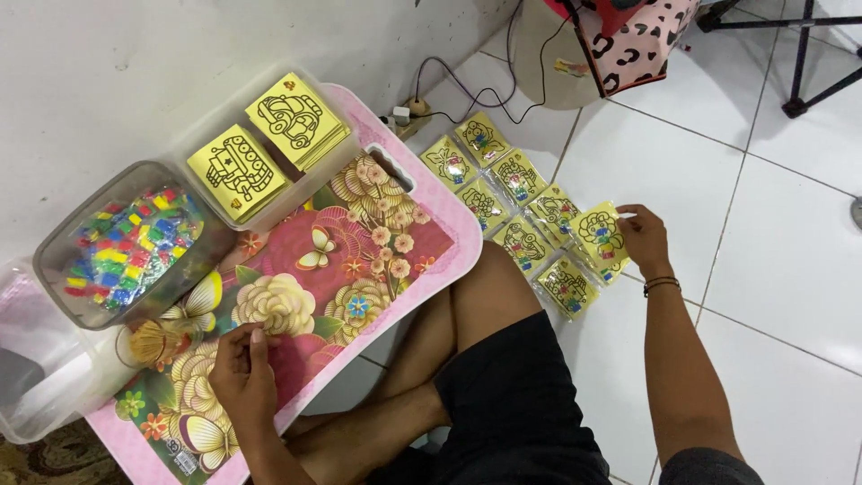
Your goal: The person sits on the floor and repeatedly picks up yellow cards with cartoon drawings, places them into small clear plastic bags, and arranges the packaged cards on the floor. They also handle a container of colorful beads and a stack of white plastic bags.
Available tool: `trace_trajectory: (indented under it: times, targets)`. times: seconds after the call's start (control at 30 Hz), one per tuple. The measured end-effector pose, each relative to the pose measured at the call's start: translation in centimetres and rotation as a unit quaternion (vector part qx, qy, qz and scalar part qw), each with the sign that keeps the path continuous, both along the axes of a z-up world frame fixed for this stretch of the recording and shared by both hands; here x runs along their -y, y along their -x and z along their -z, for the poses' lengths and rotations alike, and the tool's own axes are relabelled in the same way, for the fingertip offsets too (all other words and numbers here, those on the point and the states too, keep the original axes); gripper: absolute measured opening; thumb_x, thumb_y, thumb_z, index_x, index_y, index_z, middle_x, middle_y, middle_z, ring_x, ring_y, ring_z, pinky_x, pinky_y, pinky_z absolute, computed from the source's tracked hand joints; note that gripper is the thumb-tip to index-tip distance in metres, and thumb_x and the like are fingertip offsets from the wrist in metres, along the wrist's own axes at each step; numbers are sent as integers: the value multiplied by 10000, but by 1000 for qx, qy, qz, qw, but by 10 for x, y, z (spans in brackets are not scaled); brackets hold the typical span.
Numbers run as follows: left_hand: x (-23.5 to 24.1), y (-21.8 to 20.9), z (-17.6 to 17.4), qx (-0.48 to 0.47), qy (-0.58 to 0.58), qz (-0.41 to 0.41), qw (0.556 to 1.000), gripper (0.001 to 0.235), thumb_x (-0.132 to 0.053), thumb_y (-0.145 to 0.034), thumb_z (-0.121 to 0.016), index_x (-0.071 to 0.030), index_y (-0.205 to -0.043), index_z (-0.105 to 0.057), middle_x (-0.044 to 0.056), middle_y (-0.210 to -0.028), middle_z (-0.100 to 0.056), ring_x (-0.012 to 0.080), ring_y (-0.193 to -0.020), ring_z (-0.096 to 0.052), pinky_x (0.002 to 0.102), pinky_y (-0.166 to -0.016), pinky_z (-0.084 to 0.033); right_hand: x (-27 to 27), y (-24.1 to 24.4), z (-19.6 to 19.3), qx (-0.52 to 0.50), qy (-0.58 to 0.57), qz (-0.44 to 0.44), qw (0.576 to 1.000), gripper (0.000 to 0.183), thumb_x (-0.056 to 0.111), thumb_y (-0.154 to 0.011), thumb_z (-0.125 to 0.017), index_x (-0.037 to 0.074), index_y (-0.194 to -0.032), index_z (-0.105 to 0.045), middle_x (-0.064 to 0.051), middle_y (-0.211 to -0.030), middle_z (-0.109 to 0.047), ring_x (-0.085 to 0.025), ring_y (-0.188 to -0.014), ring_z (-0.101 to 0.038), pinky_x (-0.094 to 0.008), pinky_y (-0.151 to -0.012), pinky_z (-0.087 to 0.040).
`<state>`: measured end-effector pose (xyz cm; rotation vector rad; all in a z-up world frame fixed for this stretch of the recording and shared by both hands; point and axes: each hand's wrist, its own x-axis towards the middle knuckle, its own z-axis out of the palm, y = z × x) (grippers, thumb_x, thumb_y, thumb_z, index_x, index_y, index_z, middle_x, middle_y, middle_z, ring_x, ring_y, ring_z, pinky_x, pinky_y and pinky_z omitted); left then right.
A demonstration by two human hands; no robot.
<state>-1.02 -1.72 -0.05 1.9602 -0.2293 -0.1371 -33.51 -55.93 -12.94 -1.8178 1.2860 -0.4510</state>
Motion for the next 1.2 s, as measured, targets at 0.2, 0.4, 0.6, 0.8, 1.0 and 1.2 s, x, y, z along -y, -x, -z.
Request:
trace_trajectory:
  times: [0.2, 0.4, 0.6, 0.8, 1.0, 1.2]
  targets:
    - [4, 2, -3, -5, 10, -6, 1000, 140, -93, -1067, -578, 9, -1147, -629, 94, -879, -690, 92, -665, -533, 200, -577, -386, 2, 15, 28, -47, 19, 40, 998, 223, 3, -1004, -571, 72, -1190, -675, -133, -895, -685, -214, -787, -657, -336, -671, -543]
    - [4, 4, -3, 6, -10, -11, 1000, 122, -76, -1070, -586, 5, -1143, -640, 94, -862, -692, 104, -668, -555, 209, -596, -409, 3, 24, 42, -190, 51, 7, 981, 221, 69, -1028, -579, 126, -1196, -711, -155, -1023, -715, -246, -780, -687, -376, -680, -574]
    - [4, 1, 0, 0, -1, -12, 1000, 130, -64, -1060, -589, 28, -1136, -641, 104, -858, -687, 137, -738, -602, 235, -675, -460, -6, 20, 69, -209, 135, 12, 968, 293, 80, -971, -650, 141, -1257, -662, -57, -1185, -686, -290, -1140, -548, -504, -1008, -365]
    - [3, 1, 2, 12, 0, -4, 1000, 135, -85, -1057, -605, 26, -1124, -644, 108, -855, -693, 130, -723, -603, 227, -656, -451, -29, 23, 83, -213, 227, -47, 949, 218, 156, -870, -672, 139, -1087, -682, -113, -1092, -571, -303, -1069, -517, -441, -912, -399]
    - [3, 0, 2, -3, 5, -4, 1000, 152, -101, -1049, -601, 23, -1122, -647, 112, -858, -691, 143, -750, -607, 237, -687, -460, -44, 14, 89, -223, 212, -104, 946, 252, 325, -863, -756, 133, -1024, -746, -73, -1003, -656, -273, -991, -613, -407, -840, -497]
    - [3, 1, -2, -2, 6, -8, 1000, 145, -112, -1039, -615, 16, -1092, -657, 101, -843, -694, 137, -719, -603, 239, -661, -464, -44, 8, 89, -295, 170, -100, 935, 356, 441, -874, -752, 170, -1106, -748, -62, -1105, -654, -259, -1102, -610, -419, -941, -488]
